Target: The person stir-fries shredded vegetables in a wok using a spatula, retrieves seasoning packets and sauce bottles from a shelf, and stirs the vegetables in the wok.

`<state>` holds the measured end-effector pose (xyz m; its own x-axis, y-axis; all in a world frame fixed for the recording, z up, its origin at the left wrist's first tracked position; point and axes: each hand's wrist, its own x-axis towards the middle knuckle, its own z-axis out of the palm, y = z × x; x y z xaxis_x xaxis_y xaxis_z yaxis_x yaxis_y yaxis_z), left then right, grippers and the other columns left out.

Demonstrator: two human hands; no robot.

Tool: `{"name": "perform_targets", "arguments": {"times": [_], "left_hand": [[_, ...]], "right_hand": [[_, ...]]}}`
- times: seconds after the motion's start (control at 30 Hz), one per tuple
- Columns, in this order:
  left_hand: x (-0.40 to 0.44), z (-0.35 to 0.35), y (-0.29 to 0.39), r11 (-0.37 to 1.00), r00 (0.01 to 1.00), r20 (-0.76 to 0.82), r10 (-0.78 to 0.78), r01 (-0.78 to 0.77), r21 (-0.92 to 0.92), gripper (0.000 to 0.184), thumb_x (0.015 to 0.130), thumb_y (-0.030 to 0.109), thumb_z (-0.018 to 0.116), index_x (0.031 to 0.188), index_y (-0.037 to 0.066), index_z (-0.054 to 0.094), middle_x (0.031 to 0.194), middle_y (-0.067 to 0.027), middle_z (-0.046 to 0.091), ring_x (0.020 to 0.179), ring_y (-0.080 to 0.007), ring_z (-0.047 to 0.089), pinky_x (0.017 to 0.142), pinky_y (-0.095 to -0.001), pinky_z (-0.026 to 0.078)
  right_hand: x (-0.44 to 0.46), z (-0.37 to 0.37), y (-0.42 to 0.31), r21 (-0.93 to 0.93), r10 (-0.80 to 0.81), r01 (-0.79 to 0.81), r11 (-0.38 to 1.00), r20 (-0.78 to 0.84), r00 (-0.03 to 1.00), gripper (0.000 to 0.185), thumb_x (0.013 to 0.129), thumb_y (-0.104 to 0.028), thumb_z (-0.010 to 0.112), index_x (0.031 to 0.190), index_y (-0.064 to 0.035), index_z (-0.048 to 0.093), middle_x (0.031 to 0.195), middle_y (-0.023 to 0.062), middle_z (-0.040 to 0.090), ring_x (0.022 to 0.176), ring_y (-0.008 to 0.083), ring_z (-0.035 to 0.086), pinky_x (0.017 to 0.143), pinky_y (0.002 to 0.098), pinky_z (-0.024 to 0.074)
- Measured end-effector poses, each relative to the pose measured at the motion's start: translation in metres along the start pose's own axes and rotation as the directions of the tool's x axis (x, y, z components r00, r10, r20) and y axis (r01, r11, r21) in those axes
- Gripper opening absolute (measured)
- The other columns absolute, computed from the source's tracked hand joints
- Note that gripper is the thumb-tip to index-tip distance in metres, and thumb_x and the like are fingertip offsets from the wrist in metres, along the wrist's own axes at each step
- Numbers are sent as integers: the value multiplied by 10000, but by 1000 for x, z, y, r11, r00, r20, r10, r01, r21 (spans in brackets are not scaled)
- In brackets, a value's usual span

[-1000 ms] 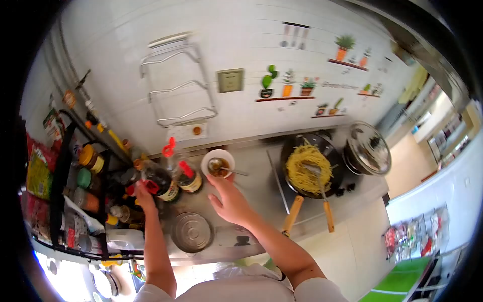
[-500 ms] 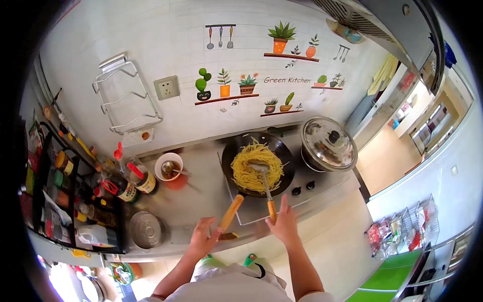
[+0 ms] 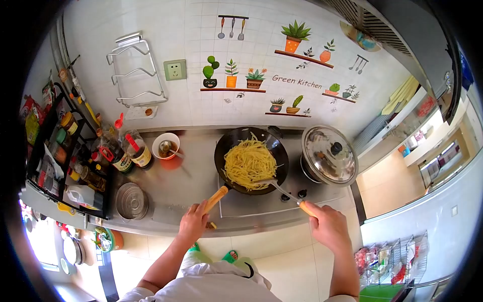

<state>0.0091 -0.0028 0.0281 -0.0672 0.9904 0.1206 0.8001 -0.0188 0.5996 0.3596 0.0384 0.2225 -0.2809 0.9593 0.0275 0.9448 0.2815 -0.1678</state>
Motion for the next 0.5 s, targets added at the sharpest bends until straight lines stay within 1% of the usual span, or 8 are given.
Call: {"name": "perform_targets", "arguments": {"times": [0.03,0.07,0.17,0.23,0.3,0.4,0.43,0.5], "left_hand": [[0,-1,2,1000,999,31,-20,20,1,543,863,170,644,1369,102,459,1133,-127,583,966,-336,616,812,-435,519],[1,-1,3,999,997,62,-39,39,1,533,872,170,634,1371,104,458,1135,-128,583,955,-335,620,805,-437,521],[1,1,1,1000,998,64,-26,26,6,534,881,183,628,1379,109,451,1132,-129,583,952,-338,623,801,-443,521],[1,2,-1,1000,997,71,-19,18,4,543,882,189,627,1386,110,442,1134,-127,581,948,-339,625,798,-442,523],[2,2,-4,1000,997,77,-2,2,5,552,884,194,626,1393,110,432,1135,-126,579,945,-341,626,796,-442,526],[4,0,-6,999,989,142,-26,20,48,563,890,209,619,1405,112,412,1134,-120,576,931,-337,634,771,-439,538],[5,-1,-6,999,988,155,-20,12,53,565,893,217,617,1408,113,408,1134,-116,575,920,-334,638,755,-438,544],[4,0,-8,999,985,174,-18,9,53,568,896,224,614,1411,115,403,1133,-112,573,908,-331,643,739,-436,550]], "right_hand": [[-3,-7,-4,-66,7,-5,998,35,999,433,832,-130,606,1244,-265,613,776,133,614,707,337,629,680,450,513],[-5,-10,-11,-153,-6,15,988,55,998,423,829,-128,604,1228,-266,620,771,130,621,696,328,631,670,439,513],[6,13,-21,-161,1,8,987,59,998,426,828,-120,601,1233,-254,608,764,125,620,697,325,634,659,437,516],[28,49,-20,-93,-124,118,989,-56,991,408,846,-136,591,1245,-226,588,774,129,617,702,330,640,643,439,517],[59,75,-28,-172,39,-39,984,-5,999,378,864,-156,585,1240,-197,577,799,143,615,718,340,646,649,447,523],[87,85,-22,-155,44,-53,986,-63,997,333,881,-171,573,1213,-185,587,823,160,612,730,348,649,666,452,529],[93,81,-15,-145,7,-23,989,-109,994,291,884,-182,570,1172,-162,603,828,166,616,741,356,649,682,454,534],[105,58,-8,-159,-11,-6,987,-104,994,242,880,-196,569,1105,-140,638,834,183,648,782,363,656,702,463,530]]}}
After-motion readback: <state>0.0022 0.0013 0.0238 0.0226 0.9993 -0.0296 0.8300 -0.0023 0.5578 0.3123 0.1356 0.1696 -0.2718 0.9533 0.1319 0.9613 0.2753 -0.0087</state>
